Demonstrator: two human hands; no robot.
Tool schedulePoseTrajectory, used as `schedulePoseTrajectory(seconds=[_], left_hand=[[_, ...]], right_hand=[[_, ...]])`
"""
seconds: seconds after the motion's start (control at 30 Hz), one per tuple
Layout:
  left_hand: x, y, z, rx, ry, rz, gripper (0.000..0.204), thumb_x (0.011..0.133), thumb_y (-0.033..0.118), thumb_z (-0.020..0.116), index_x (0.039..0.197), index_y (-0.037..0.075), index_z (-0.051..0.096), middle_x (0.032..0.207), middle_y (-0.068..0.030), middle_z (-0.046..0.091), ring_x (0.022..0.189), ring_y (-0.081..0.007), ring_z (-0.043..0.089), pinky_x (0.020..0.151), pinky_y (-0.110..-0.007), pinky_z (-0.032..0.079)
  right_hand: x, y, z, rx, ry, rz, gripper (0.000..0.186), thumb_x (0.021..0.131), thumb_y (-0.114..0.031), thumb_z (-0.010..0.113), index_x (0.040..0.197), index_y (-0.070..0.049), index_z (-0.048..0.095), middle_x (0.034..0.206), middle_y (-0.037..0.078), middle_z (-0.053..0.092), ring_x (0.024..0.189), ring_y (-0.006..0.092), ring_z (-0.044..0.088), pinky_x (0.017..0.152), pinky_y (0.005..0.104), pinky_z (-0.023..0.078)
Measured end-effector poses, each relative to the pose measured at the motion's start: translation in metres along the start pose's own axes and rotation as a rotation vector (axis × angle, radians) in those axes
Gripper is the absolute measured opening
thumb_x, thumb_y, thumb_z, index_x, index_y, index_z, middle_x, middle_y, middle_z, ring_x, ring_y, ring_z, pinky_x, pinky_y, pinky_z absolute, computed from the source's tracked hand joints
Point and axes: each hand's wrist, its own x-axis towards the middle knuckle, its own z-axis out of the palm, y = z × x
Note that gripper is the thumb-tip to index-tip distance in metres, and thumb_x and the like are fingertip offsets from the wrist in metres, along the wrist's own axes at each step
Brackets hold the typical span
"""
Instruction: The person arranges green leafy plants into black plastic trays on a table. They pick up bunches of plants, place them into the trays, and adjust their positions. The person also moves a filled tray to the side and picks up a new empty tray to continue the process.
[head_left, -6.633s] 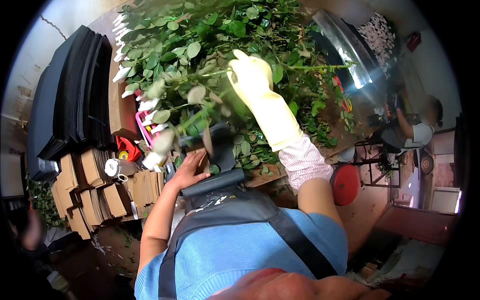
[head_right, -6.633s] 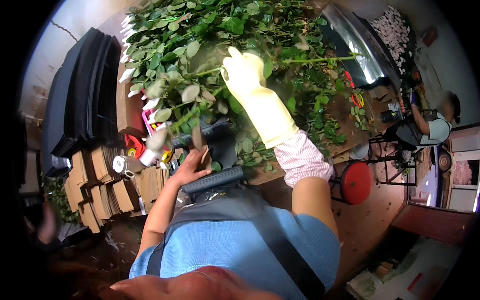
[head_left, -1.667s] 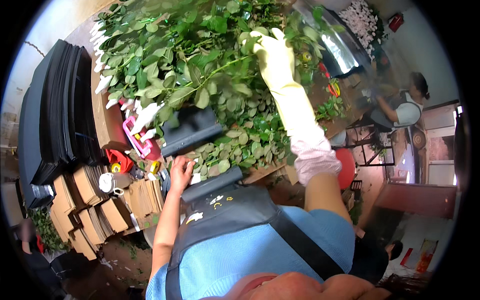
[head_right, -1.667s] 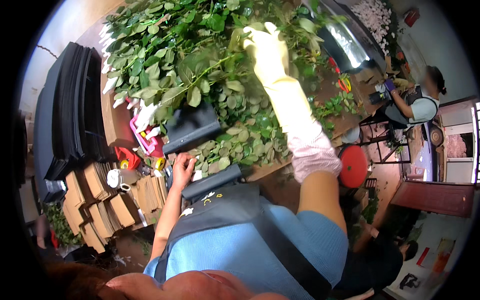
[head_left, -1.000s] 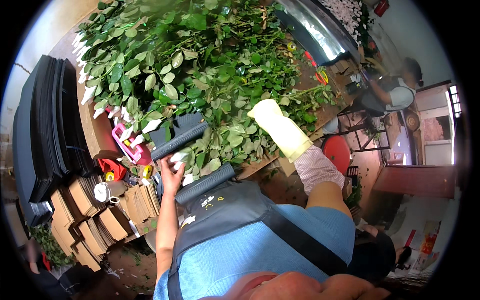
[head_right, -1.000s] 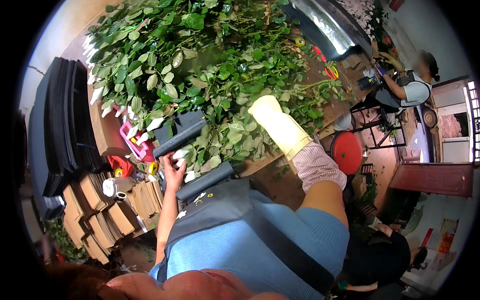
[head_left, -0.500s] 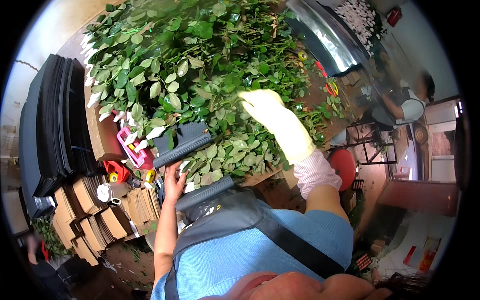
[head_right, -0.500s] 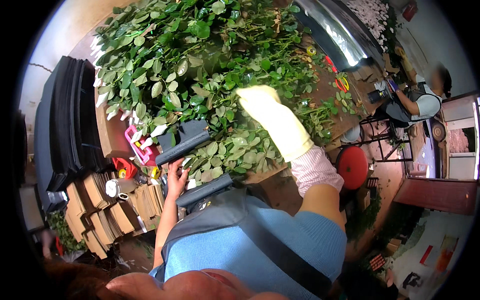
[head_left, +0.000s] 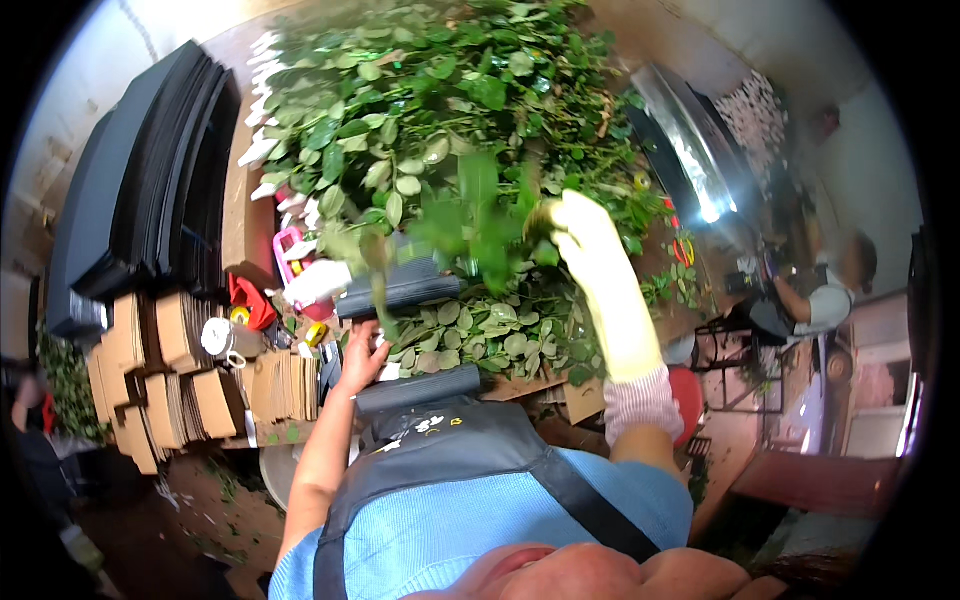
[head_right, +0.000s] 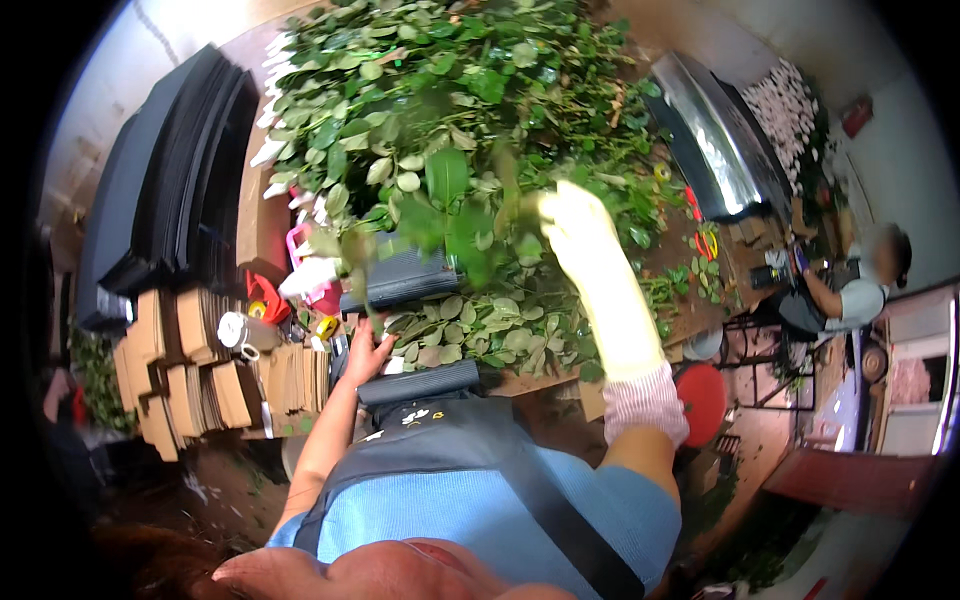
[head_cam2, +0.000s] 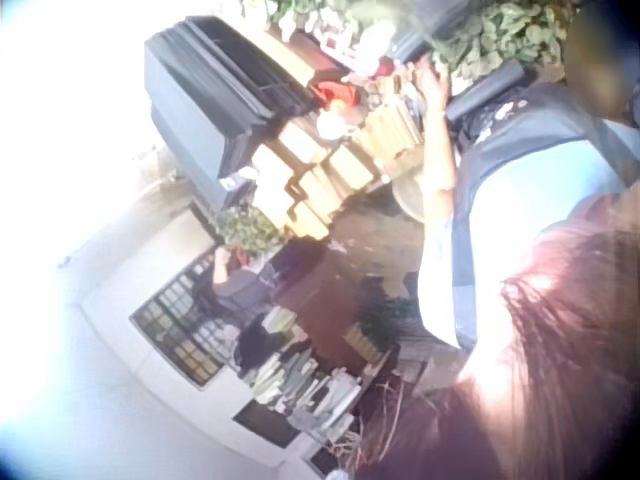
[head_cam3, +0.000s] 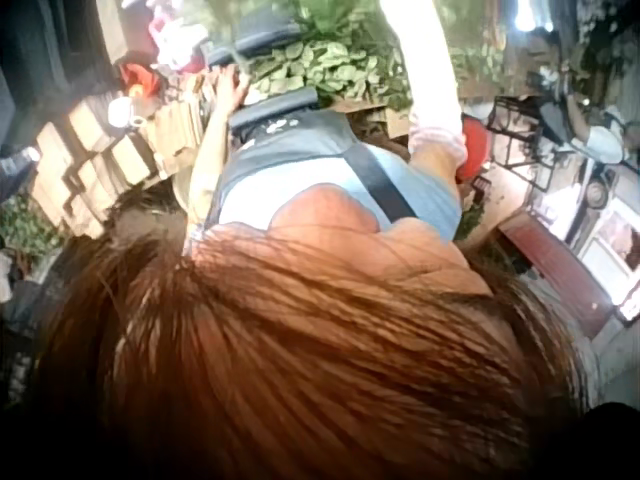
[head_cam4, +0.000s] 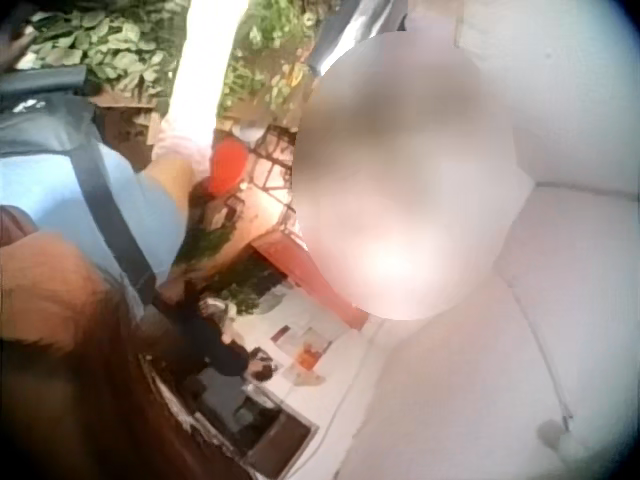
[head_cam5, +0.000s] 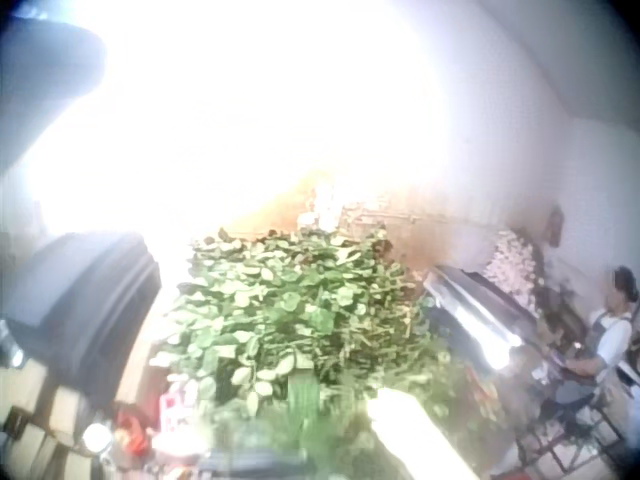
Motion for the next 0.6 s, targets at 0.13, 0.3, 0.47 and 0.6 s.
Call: schedulePoseTrajectory(seconds=[0.13,0.3,0.47,0.6], left_hand=[[-0.010,-0.024,0.005,0.061,0.087,0.125,0.060,0.079,0.019,0.079,0.130,0.002,0.054,0.116,-0.0167,0.062,0.105,-0.0377,0.061,0.095,-0.046,0.049],[0.005,0.013,0.009,-0.125,-0.009,-0.075,0.054,0.077,0.015,0.076,0.126,0.006,0.057,0.111,-0.0203,0.064,0.109,-0.0418,0.061,0.095,-0.047,0.049],[-0.011,-0.003,0.004,-0.036,0.053,-0.016,0.051,0.076,0.016,0.078,0.121,0.003,0.058,0.101,-0.0207,0.065,0.108,-0.0431,0.060,0.101,-0.049,0.046],[-0.006,0.004,0.001,-0.020,0.045,-0.066,0.050,0.077,0.017,0.077,0.120,0.002,0.058,0.104,-0.0228,0.066,0.110,-0.0428,0.060,0.094,-0.048,0.051]], right_hand=[[-0.051,-0.036,0.009,0.377,-0.500,0.434,0.025,0.081,0.007,0.069,0.106,0.000,0.071,0.109,0.014,0.070,0.103,0.0275,0.066,0.092,0.0356,0.053],[-0.166,0.035,0.120,0.925,-0.092,1.481,0.033,0.096,-0.001,0.059,0.128,0.005,0.063,0.126,0.013,0.069,0.115,0.0210,0.064,0.099,0.0281,0.050],[-0.063,-0.051,0.028,-0.476,-0.879,0.072,0.048,0.088,-0.023,0.068,0.134,-0.011,0.060,0.124,0.015,0.068,0.114,0.0320,0.064,0.096,0.0443,0.051],[-0.003,-0.163,0.032,0.047,-0.964,0.265,0.049,0.096,-0.041,0.060,0.138,-0.016,0.058,0.110,0.015,0.073,0.103,0.0336,0.069,0.090,0.0445,0.054]])
